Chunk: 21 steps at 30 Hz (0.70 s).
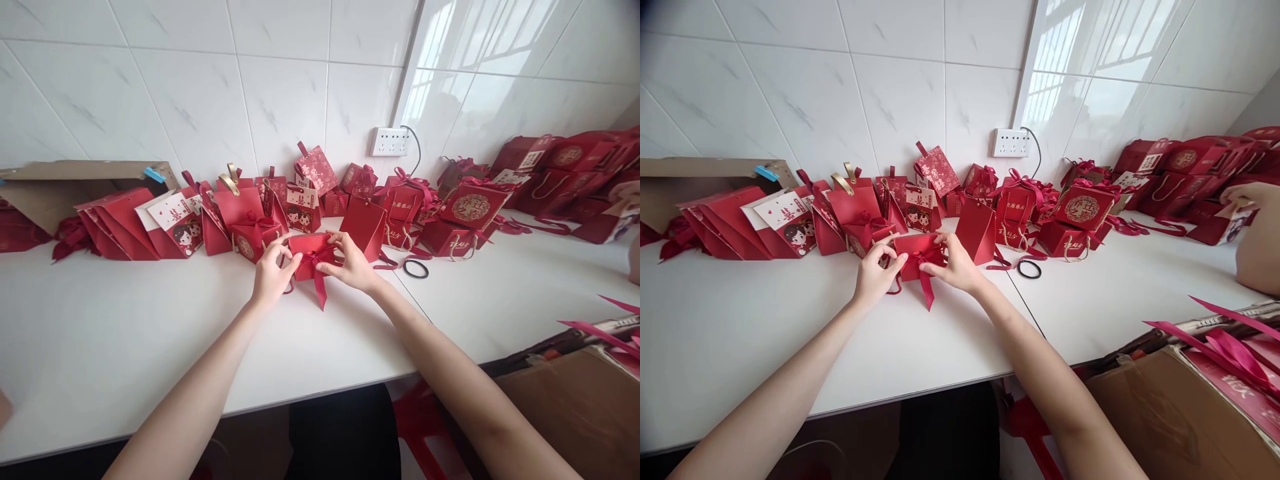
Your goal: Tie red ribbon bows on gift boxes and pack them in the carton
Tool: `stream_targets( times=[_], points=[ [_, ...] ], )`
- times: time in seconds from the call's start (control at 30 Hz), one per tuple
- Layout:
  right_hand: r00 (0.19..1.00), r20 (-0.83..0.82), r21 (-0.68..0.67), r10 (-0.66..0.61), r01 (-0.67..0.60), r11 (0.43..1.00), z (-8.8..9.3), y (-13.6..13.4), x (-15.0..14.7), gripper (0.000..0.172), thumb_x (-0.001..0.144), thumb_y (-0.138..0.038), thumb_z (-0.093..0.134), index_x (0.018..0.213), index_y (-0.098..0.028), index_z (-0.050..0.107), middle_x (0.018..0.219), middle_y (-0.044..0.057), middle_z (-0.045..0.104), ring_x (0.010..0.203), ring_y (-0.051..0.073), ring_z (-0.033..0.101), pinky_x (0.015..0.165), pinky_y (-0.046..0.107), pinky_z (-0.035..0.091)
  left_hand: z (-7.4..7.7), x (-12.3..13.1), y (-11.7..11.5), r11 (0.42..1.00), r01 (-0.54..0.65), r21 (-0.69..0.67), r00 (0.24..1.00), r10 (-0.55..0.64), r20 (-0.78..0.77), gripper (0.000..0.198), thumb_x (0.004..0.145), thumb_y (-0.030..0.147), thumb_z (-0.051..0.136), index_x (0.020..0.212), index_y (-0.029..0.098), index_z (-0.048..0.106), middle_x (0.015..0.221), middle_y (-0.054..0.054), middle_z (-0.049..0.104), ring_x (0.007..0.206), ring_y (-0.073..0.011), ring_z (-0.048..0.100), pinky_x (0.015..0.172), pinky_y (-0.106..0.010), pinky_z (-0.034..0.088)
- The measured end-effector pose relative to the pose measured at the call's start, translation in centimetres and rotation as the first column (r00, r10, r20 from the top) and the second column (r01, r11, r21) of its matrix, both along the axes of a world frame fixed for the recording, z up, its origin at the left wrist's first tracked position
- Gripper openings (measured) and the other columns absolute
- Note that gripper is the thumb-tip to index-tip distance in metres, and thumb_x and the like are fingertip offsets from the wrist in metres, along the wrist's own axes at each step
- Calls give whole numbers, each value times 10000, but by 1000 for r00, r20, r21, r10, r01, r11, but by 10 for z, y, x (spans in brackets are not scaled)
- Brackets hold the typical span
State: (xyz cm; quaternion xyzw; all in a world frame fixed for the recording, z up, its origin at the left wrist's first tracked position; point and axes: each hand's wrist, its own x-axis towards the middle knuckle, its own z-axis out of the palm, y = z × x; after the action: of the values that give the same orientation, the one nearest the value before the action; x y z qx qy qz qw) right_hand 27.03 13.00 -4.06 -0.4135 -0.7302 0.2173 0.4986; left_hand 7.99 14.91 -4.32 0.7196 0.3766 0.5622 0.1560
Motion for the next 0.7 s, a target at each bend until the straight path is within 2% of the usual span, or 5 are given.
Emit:
stream_targets(
  times=[0.07,0.13,0.37,0.57,0.7],
  points=[
    [991,109,46,77,-82,996,-2,1,3,698,700,-359,727,1260,-208,339,1340,165,399,1228,288,459,961,473,472,-1,0,1,1000,2,0,1000,-2,2,209,778,274,600,673,223,427,1215,-86,625,1184,-212,553,1015,-374,409],
    [980,181,93,83,-101,991,-5,2,4,785,731,-325,702,1360,-231,243,1361,160,362,1265,301,411,978,491,457,-3,0,2,1000,1,-12,1000,-1,12,196,779,268,603,702,222,428,1229,-90,618,1175,-208,561,999,-368,423],
    [976,141,171,-167,142,975,-20,8,-14,1028,630,-422,799,1418,-250,162,1335,161,335,1295,339,356,1061,555,359,-7,2,5,999,25,48,1000,-24,-12,172,780,231,609,828,214,445,1221,-102,604,1163,-204,564,979,-371,441],
    [963,17,17,-268,268,963,-21,5,-29,1040,632,-601,724,1400,-178,164,1344,218,310,1326,377,297,1053,607,328,-8,4,4,994,24,103,998,-18,-62,130,804,231,600,795,207,473,1185,-90,607,1153,-210,566,980,-387,444],
    [991,-43,-63,-123,121,991,-14,0,-26,1266,471,-666,776,1407,-137,107,1402,246,257,1343,386,269,1077,575,309,-5,1,5,997,-10,82,1000,11,-11,120,809,255,597,787,204,492,1173,-90,622,1142,-209,574,980,-377,439]
  ],
)
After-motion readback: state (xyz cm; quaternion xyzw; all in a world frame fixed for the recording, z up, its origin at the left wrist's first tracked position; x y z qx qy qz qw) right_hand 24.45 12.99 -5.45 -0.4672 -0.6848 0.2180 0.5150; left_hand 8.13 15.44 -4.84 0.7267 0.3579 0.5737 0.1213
